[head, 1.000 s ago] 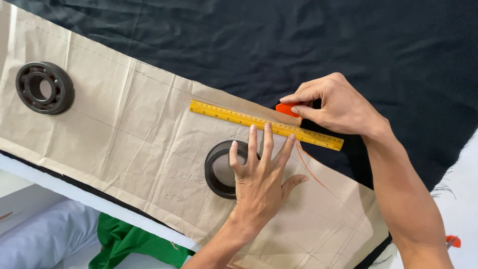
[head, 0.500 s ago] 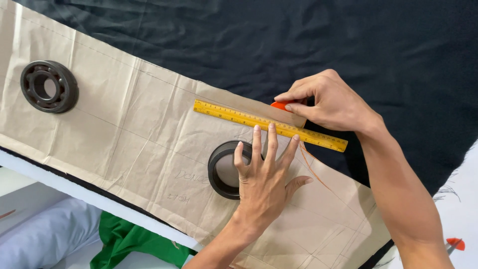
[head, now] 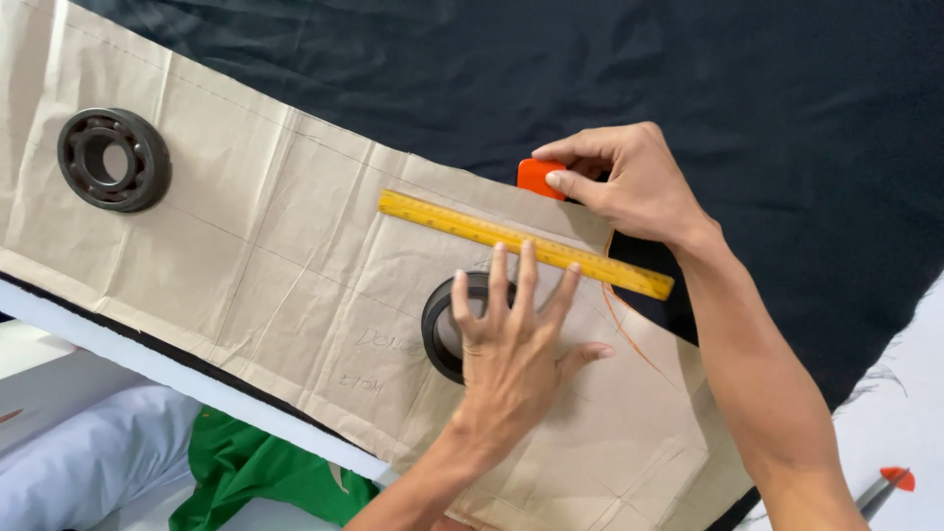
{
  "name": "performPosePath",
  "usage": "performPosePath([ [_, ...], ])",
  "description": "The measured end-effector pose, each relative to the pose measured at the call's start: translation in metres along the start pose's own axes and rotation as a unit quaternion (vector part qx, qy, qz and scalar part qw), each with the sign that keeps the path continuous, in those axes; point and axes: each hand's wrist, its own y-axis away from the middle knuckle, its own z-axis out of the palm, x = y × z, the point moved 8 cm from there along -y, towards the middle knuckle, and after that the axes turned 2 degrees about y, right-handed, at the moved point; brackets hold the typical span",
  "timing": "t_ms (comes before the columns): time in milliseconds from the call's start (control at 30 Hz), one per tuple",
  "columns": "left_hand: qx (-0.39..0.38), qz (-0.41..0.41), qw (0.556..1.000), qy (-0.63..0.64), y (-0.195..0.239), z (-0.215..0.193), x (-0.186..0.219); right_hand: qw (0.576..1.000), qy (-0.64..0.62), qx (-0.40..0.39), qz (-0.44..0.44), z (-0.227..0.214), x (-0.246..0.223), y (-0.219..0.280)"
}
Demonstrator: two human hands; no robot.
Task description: The person marks a pattern on black fabric using a ruler and chalk, then cuts the fabric with scissors.
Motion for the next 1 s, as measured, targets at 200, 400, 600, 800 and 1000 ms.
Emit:
performPosePath([
  [200, -0.007, 0.0, 1.0, -0.003, -0.002, -0.009, -0.028, 0.999, 0.043, -0.022, 0.008, 0.001, -0.002, -0.001],
  [400, 0.011, -0.03, 0.996, 0.083, -0.006, -0.01, -0.05, 0.997, 0.01, -0.064, 0.051, 0.007, 0.001, -0.005],
  [600, 0.002, -0.034, 0.996, 0.082, -0.004, -0.005, -0.051, 0.982, -0.021, -0.139, 0.128, 0.012, 0.008, -0.006],
  [800, 0.029, -0.026, 0.998, 0.052, -0.006, -0.014, -0.05, 0.976, 0.007, -0.167, 0.136, 0.012, 0.0, -0.007],
  [1000, 0.038, -0.025, 0.998, 0.037, -0.007, -0.013, -0.049, 0.974, 0.001, -0.179, 0.141, 0.013, 0.004, -0.008],
])
